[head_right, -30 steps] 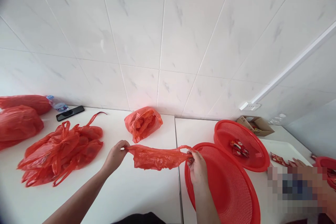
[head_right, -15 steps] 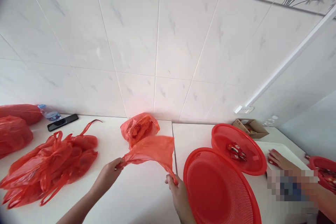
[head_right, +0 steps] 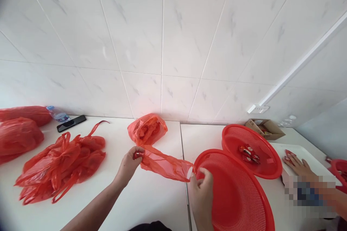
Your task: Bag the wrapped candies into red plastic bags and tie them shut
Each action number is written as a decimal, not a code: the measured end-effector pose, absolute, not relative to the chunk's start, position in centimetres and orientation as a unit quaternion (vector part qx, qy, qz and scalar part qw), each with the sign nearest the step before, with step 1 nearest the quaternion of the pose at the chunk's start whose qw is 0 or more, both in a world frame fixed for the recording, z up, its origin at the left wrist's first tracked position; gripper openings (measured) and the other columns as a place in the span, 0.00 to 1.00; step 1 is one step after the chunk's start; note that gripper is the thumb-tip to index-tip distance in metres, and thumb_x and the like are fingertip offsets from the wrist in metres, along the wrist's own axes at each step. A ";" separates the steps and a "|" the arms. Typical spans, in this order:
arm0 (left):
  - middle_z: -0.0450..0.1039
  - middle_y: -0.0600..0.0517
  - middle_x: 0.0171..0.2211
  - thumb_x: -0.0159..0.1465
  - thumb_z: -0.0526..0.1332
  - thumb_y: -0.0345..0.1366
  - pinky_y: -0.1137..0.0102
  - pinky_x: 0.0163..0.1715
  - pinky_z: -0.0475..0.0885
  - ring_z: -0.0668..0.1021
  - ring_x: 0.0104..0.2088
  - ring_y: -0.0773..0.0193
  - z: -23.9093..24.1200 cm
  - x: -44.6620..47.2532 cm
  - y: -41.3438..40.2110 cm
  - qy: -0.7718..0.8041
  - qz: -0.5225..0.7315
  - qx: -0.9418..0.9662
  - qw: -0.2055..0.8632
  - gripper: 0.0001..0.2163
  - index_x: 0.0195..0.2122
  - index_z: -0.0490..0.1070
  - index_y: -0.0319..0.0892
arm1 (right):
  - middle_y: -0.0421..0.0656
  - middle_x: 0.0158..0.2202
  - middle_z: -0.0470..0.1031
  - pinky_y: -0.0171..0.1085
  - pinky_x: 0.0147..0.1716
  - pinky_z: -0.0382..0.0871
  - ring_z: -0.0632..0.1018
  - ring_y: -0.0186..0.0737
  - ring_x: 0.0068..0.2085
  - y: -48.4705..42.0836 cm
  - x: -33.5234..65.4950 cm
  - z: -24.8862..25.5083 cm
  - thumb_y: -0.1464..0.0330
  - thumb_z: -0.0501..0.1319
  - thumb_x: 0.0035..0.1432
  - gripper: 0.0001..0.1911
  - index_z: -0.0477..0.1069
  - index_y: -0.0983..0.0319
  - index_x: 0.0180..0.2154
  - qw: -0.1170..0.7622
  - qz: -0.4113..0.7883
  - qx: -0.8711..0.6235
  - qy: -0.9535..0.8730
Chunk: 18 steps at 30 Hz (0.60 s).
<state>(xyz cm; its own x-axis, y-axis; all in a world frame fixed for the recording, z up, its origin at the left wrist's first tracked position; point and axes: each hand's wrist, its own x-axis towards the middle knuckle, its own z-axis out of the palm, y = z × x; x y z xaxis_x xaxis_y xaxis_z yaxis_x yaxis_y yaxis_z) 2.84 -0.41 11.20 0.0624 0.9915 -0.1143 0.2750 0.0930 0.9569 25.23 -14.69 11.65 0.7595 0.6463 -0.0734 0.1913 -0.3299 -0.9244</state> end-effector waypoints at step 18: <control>0.67 0.58 0.20 0.44 0.71 0.47 0.73 0.20 0.65 0.68 0.20 0.65 11.2 -1.8 -2.5 0.470 0.208 0.529 0.675 0.17 0.30 0.70 0.46 | 0.37 0.25 0.73 0.34 0.28 0.67 0.73 0.33 0.26 -9.4 28.9 7.4 0.61 0.64 0.45 0.13 0.72 0.62 0.31 0.443 0.608 -0.573 -0.324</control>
<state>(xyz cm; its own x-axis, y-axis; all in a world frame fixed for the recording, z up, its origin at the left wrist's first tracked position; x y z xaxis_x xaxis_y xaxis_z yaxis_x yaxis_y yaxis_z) -1.80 -2.46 11.20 0.4706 0.7790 -0.4144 0.2162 0.3536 0.9101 28.95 -9.44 7.42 0.0501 0.9105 -0.4105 -0.1685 -0.3974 -0.9021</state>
